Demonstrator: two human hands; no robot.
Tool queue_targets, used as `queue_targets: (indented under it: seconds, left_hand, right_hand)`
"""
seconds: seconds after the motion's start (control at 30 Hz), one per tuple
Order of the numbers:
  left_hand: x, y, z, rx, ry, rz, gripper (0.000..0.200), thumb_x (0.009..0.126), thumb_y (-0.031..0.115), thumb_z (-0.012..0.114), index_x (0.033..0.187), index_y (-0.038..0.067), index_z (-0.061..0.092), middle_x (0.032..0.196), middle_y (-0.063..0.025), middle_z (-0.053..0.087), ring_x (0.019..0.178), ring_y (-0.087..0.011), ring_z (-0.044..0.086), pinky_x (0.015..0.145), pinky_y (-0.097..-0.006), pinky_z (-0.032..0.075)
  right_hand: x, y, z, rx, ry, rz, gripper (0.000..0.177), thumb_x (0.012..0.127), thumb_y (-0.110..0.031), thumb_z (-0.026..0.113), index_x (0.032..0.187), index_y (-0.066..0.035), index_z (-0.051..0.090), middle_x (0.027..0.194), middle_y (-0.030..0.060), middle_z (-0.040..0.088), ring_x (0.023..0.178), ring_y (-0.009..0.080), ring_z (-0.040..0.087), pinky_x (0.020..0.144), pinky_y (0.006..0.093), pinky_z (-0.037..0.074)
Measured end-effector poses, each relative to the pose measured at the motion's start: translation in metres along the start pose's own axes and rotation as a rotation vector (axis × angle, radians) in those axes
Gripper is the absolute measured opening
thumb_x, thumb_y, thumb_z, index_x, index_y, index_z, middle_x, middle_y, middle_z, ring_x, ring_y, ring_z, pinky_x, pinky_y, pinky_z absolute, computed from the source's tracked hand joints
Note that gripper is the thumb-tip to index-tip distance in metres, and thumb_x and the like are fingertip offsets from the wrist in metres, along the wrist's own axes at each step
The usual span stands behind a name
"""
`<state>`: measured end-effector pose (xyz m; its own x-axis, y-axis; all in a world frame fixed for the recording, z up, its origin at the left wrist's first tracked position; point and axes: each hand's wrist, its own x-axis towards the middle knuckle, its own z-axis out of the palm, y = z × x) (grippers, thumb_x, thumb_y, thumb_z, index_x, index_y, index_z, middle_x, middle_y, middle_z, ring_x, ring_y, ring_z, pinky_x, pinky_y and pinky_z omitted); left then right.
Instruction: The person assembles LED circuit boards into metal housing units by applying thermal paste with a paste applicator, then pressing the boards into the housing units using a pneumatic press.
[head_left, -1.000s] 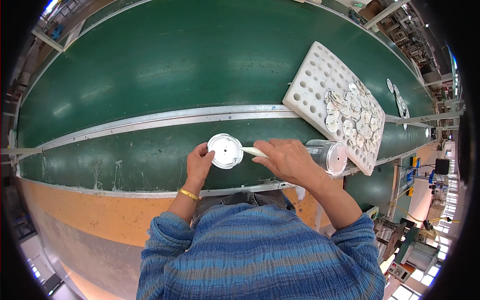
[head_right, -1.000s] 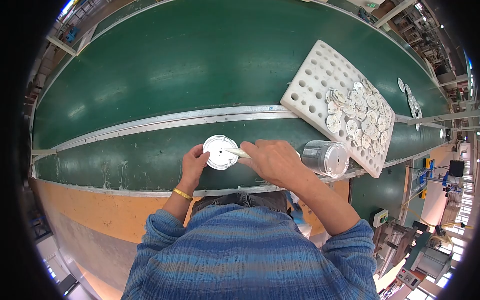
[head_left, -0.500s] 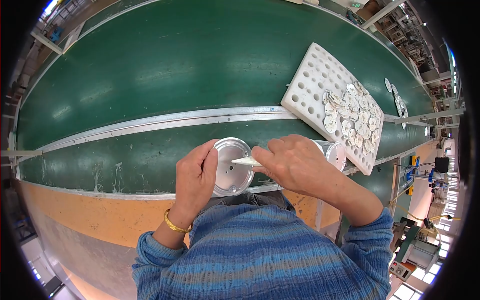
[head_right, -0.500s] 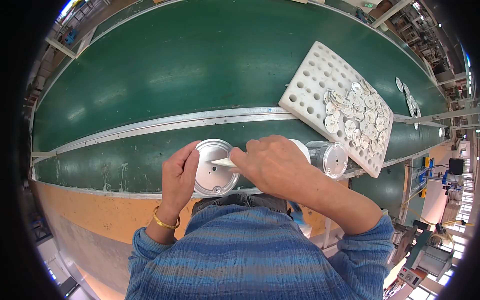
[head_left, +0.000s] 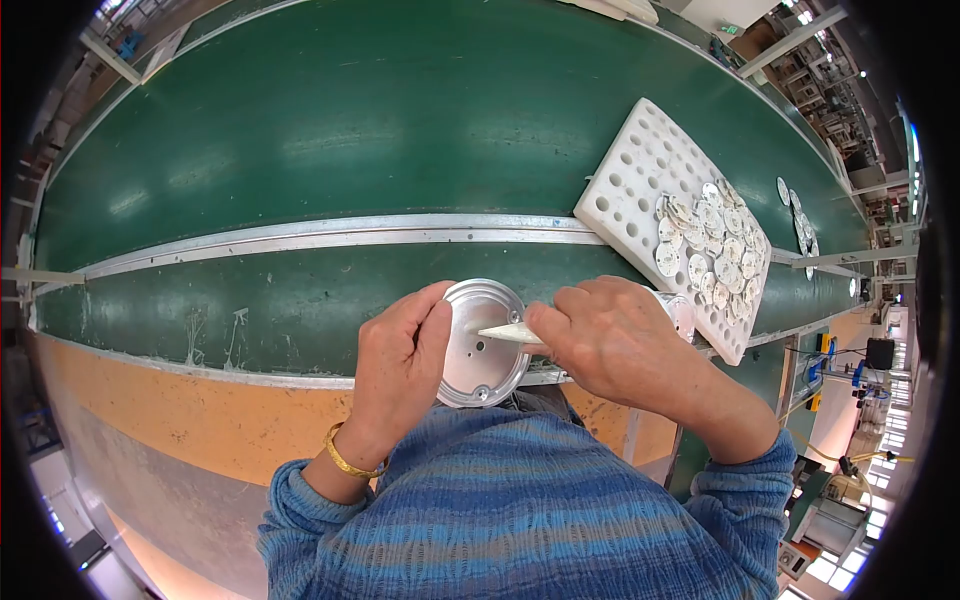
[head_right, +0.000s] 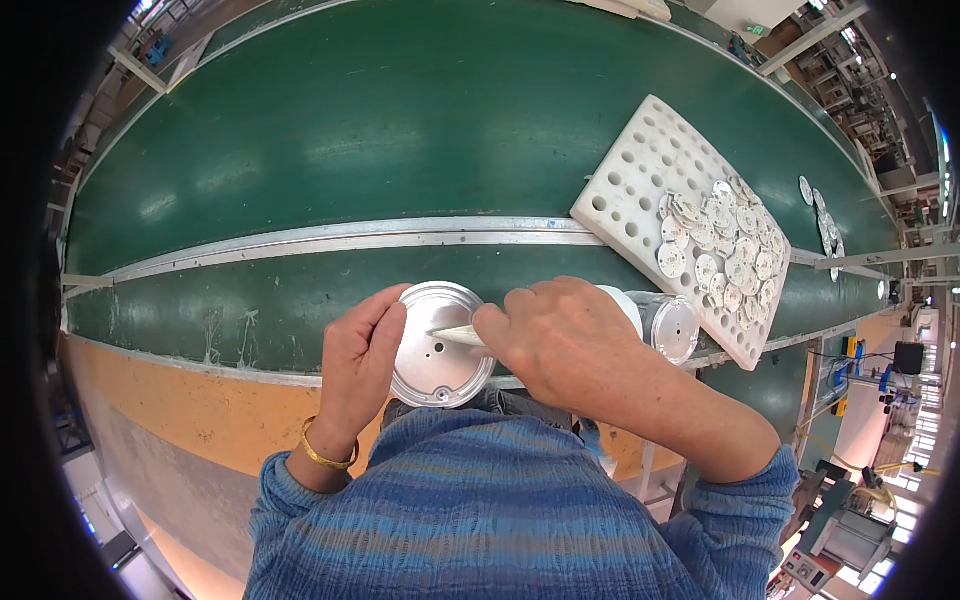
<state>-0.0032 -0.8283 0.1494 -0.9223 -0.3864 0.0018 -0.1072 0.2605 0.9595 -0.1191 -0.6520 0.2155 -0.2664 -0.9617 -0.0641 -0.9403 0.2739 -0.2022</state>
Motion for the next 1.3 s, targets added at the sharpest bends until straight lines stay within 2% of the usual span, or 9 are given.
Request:
queue_targets:
  seconds: [0.73, 0.83, 1.3]
  left_hand:
    - [0.0, 0.008, -0.001, -0.022, -0.028, -0.009, 0.023, 0.092, 0.011, 0.052, 0.105, -0.004, 0.063, 0.084, -0.0167, 0.066, 0.071, -0.0224, 0.064, 0.064, -0.0308, 0.048]
    - [0.001, 0.009, -0.003, -0.028, -0.065, -0.058, 0.026, 0.093, 0.014, 0.051, 0.109, -0.004, 0.063, 0.085, -0.0093, 0.068, 0.075, -0.0099, 0.059, 0.065, -0.0248, 0.046]
    - [-0.001, 0.011, -0.001, -0.024, -0.065, -0.019, 0.027, 0.093, 0.014, 0.052, 0.109, -0.005, 0.063, 0.085, -0.0097, 0.068, 0.075, -0.0102, 0.059, 0.066, -0.0251, 0.047]
  right_hand:
    - [0.001, 0.0, -0.004, 0.003, 0.041, -0.029, 0.008, 0.068, -0.007, 0.061, 0.072, -0.004, 0.056, 0.06, 0.0108, 0.054, 0.059, 0.0267, 0.06, 0.054, 0.0377, 0.047]
    - [0.001, 0.0, -0.004, 0.009, 0.043, -0.033, 0.008, 0.068, -0.008, 0.061, 0.072, -0.004, 0.056, 0.06, 0.0105, 0.054, 0.059, 0.0265, 0.06, 0.053, 0.0377, 0.047]
    - [0.001, -0.001, -0.007, 0.02, 0.044, -0.049, 0.007, 0.068, -0.009, 0.06, 0.069, -0.004, 0.055, 0.059, 0.0105, 0.053, 0.059, 0.0271, 0.061, 0.054, 0.0385, 0.047]
